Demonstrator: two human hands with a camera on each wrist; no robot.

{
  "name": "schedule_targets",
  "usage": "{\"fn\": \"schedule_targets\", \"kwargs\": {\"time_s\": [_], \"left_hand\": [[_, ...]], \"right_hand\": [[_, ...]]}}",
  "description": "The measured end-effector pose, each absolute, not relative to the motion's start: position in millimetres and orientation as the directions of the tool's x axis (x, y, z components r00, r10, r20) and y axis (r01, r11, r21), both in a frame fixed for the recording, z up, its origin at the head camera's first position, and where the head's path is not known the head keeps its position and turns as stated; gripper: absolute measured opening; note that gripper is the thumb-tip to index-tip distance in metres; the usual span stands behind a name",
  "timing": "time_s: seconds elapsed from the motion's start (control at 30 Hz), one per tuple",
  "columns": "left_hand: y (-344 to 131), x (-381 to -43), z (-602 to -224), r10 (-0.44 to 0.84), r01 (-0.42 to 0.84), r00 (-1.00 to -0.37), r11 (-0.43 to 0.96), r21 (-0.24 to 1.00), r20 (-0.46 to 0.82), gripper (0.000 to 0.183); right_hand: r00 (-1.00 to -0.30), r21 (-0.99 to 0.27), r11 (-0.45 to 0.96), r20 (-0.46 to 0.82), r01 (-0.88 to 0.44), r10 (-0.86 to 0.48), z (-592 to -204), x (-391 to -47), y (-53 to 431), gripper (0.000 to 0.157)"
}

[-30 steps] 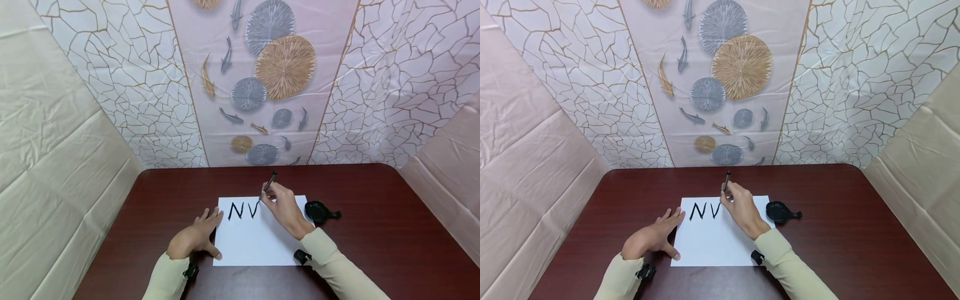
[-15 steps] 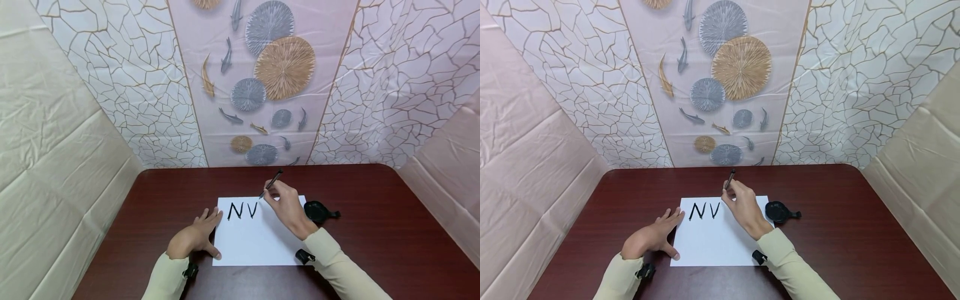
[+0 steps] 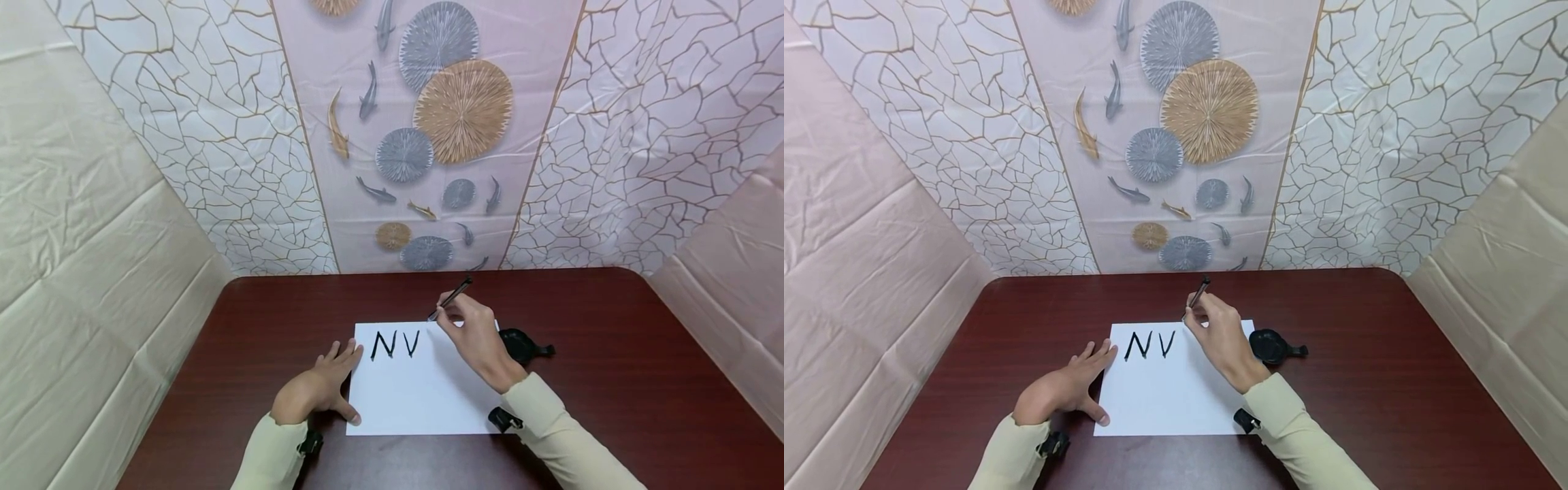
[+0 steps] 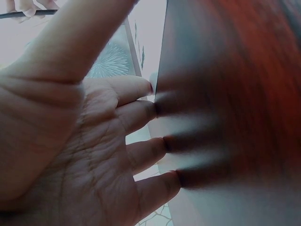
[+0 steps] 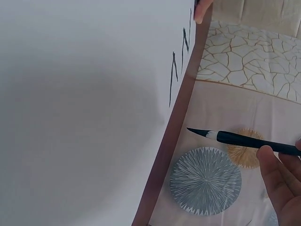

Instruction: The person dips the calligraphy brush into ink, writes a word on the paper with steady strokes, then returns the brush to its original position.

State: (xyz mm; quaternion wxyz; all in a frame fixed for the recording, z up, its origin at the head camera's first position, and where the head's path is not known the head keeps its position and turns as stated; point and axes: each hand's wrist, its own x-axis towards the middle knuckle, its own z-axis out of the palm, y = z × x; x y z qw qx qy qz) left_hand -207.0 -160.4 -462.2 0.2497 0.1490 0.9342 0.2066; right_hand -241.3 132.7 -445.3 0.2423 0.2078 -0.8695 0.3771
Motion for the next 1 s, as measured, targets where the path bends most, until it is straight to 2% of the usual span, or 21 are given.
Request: {"fn": "schedule_targets", "kwargs": {"time_s": [0.73,1.0], "left_hand": [[-160,-207,-463,0.39,0.18,-0.827,0.865,0.468,-0.404,0.132],[-162,-209,-465,0.382,0.173,-0.829,0.869,0.463,-0.408,0.133]], "right_hand": [[-0.857,-0.62,0.626,0.49,-0.472,-0.161,-461,-237,131,0.014],[-0.854,-0.597,0.638,0.481,-0.486,-0.199,-458,-229,130,0.015]]}}
